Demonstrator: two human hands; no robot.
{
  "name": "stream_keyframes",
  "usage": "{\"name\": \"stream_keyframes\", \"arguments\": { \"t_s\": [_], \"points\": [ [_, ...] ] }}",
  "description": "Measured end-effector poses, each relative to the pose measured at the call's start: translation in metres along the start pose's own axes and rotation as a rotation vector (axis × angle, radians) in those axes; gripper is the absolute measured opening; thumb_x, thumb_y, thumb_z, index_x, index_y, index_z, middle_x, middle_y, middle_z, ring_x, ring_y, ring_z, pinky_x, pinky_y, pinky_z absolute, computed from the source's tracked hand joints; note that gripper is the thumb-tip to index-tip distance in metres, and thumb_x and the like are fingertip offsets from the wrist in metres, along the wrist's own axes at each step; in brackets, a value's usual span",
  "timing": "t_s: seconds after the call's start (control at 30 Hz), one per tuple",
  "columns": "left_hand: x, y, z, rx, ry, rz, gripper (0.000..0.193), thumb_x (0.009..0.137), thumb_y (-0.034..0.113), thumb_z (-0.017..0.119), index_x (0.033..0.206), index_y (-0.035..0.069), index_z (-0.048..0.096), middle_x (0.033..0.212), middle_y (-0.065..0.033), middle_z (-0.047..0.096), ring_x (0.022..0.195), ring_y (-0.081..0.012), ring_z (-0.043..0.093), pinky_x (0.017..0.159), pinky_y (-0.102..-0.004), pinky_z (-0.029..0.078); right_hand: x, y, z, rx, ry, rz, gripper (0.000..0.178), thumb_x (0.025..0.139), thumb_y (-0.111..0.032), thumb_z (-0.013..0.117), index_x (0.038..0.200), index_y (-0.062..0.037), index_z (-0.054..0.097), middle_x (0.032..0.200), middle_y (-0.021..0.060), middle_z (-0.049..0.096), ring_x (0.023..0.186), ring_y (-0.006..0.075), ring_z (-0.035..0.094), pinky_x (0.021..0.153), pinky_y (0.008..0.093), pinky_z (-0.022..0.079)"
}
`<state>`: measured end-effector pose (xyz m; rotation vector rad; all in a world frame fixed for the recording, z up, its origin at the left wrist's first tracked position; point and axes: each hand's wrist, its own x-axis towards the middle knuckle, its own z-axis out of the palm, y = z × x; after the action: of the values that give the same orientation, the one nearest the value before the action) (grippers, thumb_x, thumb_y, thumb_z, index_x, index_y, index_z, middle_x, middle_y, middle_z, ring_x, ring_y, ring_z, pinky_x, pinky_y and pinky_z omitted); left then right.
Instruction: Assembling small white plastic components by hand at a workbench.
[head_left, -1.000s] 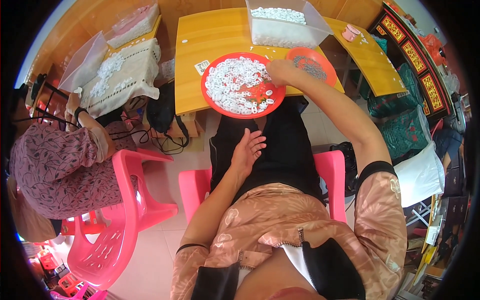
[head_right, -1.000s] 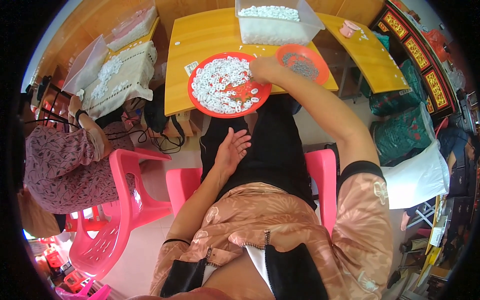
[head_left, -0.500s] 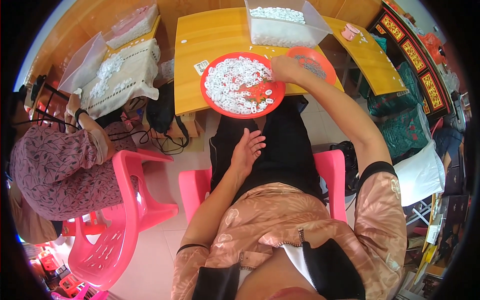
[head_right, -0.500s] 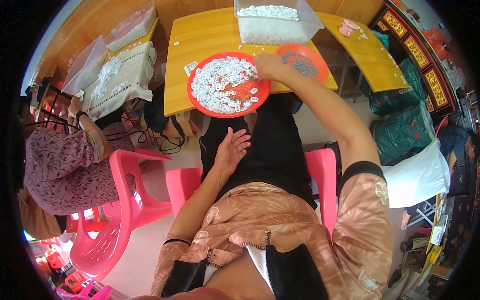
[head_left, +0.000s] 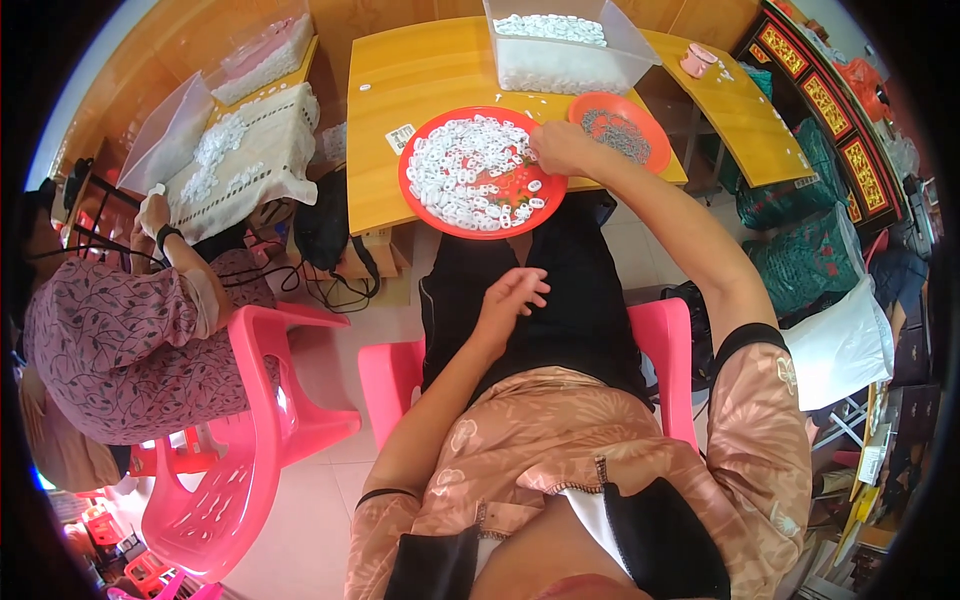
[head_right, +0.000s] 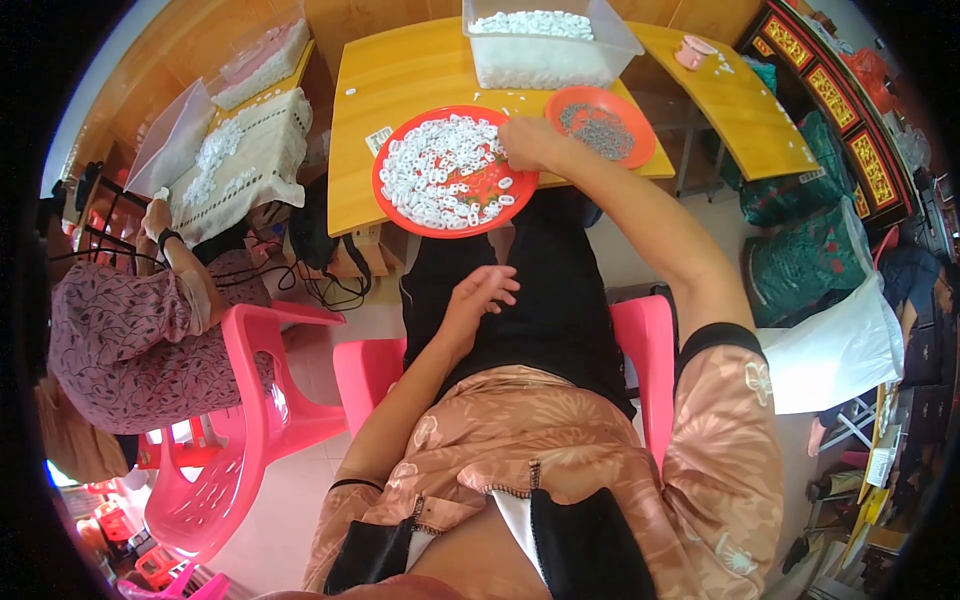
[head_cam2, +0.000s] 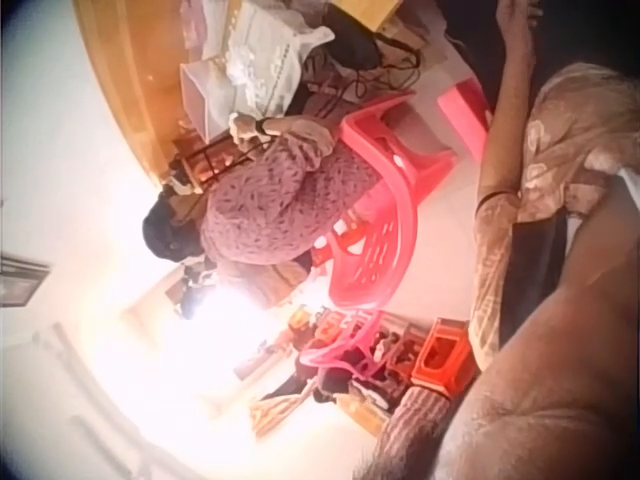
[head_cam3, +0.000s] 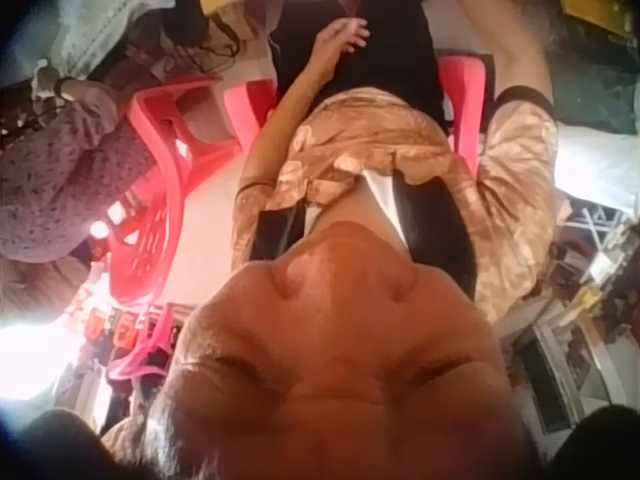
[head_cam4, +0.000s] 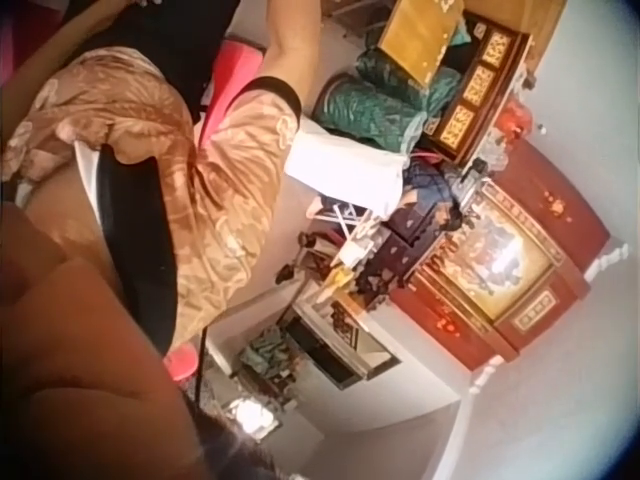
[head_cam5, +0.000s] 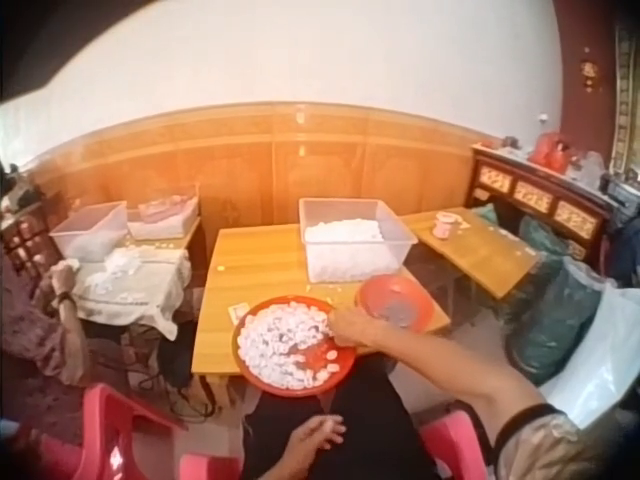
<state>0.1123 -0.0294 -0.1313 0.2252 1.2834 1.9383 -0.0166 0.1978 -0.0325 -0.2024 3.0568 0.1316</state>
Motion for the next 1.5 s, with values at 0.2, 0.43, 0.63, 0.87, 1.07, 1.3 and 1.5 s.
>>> {"name": "stream_keyframes", "arguments": {
  "t_s": [0.2,0.43,0.63,0.87,1.07,1.3,1.5],
  "points": [
    [-0.006,-0.001,0.007,0.198,-0.098,0.103,0.024,0.088,0.021,0.06,0.105,0.004,0.061,0.087,-0.0013,0.063,0.075,-0.0065,0.056,0.067,-0.0206,0.043,0.0,0.001,0.001,0.168,0.04,0.042,0.011,0.073,-0.014,0.064,0.075,-0.0029,0.066,0.079,0.0182,0.065,0.076,0.0339,0.064,0.065,0.0425,0.05],
    [-0.02,0.038,0.016,0.529,-0.095,0.251,0.021,0.085,0.015,0.063,0.103,0.004,0.062,0.082,-0.0027,0.063,0.07,-0.0072,0.056,0.061,-0.0219,0.045,0.006,0.001,0.001,0.265,-0.048,0.002,0.026,0.067,-0.02,0.067,0.077,0.0042,0.065,0.081,0.0237,0.064,0.081,0.0363,0.064,0.071,0.0424,0.052],
    [-0.024,0.102,0.026,0.957,0.111,0.46,0.017,0.081,0.012,0.066,0.096,0.003,0.065,0.075,-0.009,0.064,0.062,-0.014,0.058,0.057,-0.0263,0.046,-0.008,0.008,0.009,0.512,0.192,0.015,0.026,0.063,-0.023,0.069,0.068,0.0018,0.063,0.07,0.0202,0.063,0.071,0.0346,0.063,0.066,0.0403,0.051],
    [0.048,0.141,0.001,1.267,0.345,0.517,0.016,0.083,0.018,0.061,0.092,0.006,0.066,0.075,-0.0129,0.064,0.068,-0.0245,0.062,0.062,-0.0349,0.047,-0.036,-0.003,0.008,1.164,0.449,0.154,0.012,0.066,-0.01,0.067,0.063,-0.0016,0.06,0.056,0.0077,0.06,0.048,0.0146,0.058,0.048,0.0288,0.046],
    [0.086,0.149,0.009,1.466,0.383,0.553,0.013,0.08,0.017,0.062,0.09,0.009,0.067,0.088,-0.0125,0.065,0.079,-0.0295,0.063,0.07,-0.0383,0.047,-0.035,0.018,0.027,1.284,0.427,0.207,0.01,0.071,-0.012,0.066,0.068,-0.0022,0.064,0.059,0.0062,0.062,0.049,0.012,0.059,0.047,0.0268,0.046],
    [0.109,0.145,0.007,1.66,0.315,0.544,0.014,0.076,0.015,0.065,0.089,0.012,0.07,0.09,-0.0107,0.065,0.083,-0.0284,0.062,0.071,-0.038,0.048,-0.05,0.019,0.01,1.121,0.493,0.196,0.014,0.077,-0.013,0.067,0.083,-0.0012,0.067,0.068,0.0031,0.064,0.054,0.0075,0.056,0.049,0.0223,0.044],
    [0.128,0.153,0.0,1.852,0.277,0.457,0.017,0.075,0.011,0.064,0.09,0.014,0.07,0.092,-0.0108,0.064,0.087,-0.0286,0.062,0.074,-0.0388,0.049,-0.063,0.014,0.007,1.19,0.537,0.206,0.017,0.077,-0.016,0.068,0.086,-0.0012,0.068,0.064,0.0014,0.061,0.052,0.0072,0.054,0.048,0.0226,0.043]
  ]
}}
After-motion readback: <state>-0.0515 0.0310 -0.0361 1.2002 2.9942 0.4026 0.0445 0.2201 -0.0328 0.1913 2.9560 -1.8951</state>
